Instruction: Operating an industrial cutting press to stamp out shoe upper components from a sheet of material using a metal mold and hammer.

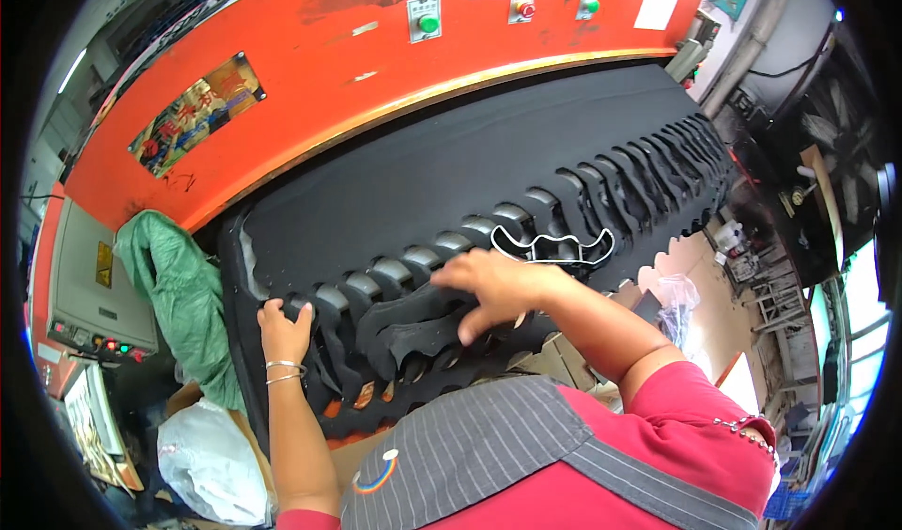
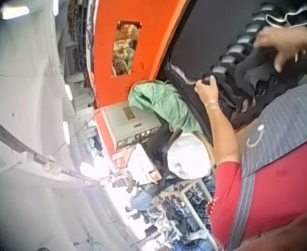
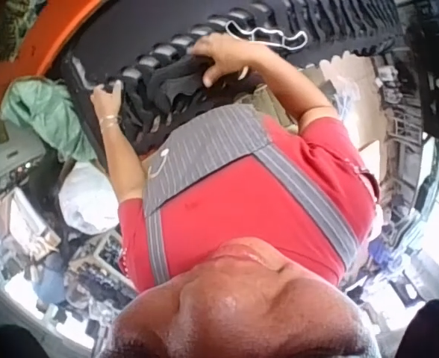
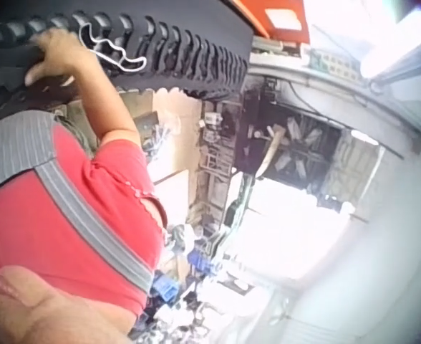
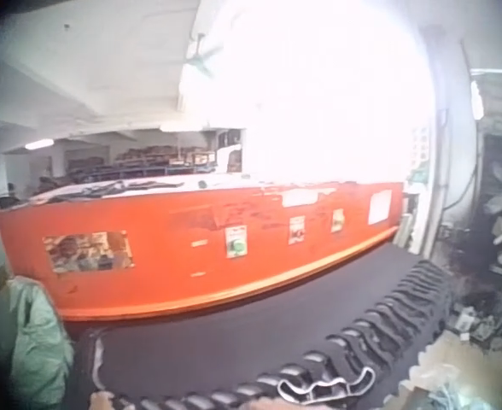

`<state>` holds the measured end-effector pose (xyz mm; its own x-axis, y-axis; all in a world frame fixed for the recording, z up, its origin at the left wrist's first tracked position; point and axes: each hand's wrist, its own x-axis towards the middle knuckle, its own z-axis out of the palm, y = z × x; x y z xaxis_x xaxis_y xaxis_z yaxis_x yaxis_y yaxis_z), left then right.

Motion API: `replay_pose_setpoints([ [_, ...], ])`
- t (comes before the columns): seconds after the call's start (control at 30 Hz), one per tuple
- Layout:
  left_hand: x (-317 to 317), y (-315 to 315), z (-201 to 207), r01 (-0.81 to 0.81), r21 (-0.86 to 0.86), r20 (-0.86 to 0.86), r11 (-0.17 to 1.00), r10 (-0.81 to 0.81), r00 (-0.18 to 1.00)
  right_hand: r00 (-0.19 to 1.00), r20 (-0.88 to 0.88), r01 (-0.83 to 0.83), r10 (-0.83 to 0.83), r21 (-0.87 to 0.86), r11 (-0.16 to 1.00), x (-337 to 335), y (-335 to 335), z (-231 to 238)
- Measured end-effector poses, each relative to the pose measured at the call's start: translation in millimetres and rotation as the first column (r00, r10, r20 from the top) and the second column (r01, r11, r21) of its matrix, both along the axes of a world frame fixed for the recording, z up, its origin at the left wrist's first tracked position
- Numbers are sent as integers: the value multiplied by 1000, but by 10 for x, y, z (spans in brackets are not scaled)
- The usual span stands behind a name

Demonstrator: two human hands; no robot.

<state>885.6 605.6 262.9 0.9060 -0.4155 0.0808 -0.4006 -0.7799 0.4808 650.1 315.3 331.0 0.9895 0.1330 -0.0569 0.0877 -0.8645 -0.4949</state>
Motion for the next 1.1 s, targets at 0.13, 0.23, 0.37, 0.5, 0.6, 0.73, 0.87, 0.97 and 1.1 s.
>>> replay_pose_setpoints([
  [0.13,-133,-177,-119,-110,40,-29,993,111,993,684,3,704,-730,-267,658,59,-686,-38],
  [0.23,-80,-118,-237,-106,10,-53,994,106,993,481,-114,781,-869,-394,484,-13,-1089,-350],
  [0.37,-72,-30,-368,-101,96,25,990,99,995,430,-107,859,-897,-258,442,78,-1020,-527],
  [0.5,-106,-62,-269,-82,216,23,973,79,997,489,-69,827,-870,-280,487,38,-1030,-645],
  [0.6,-133,-52,-241,-56,262,60,964,41,997,538,-127,769,-834,-332,547,36,-1131,-576],
  [0.73,-230,-25,-245,-69,283,49,957,57,997,573,-119,743,-811,-341,575,4,-1108,-619],
  [0.87,-389,-21,-187,-35,292,-16,956,41,999,539,-96,760,-837,-374,532,-170,-1152,-637],
  [0.97,-593,57,-187,-28,265,-34,964,39,999,569,-82,771,-818,-294,566,-354,-1086,-582],
  [1.1,-704,304,28,131,309,-89,942,-108,990,629,71,770,-774,-195,608,-676,-911,-547],
])
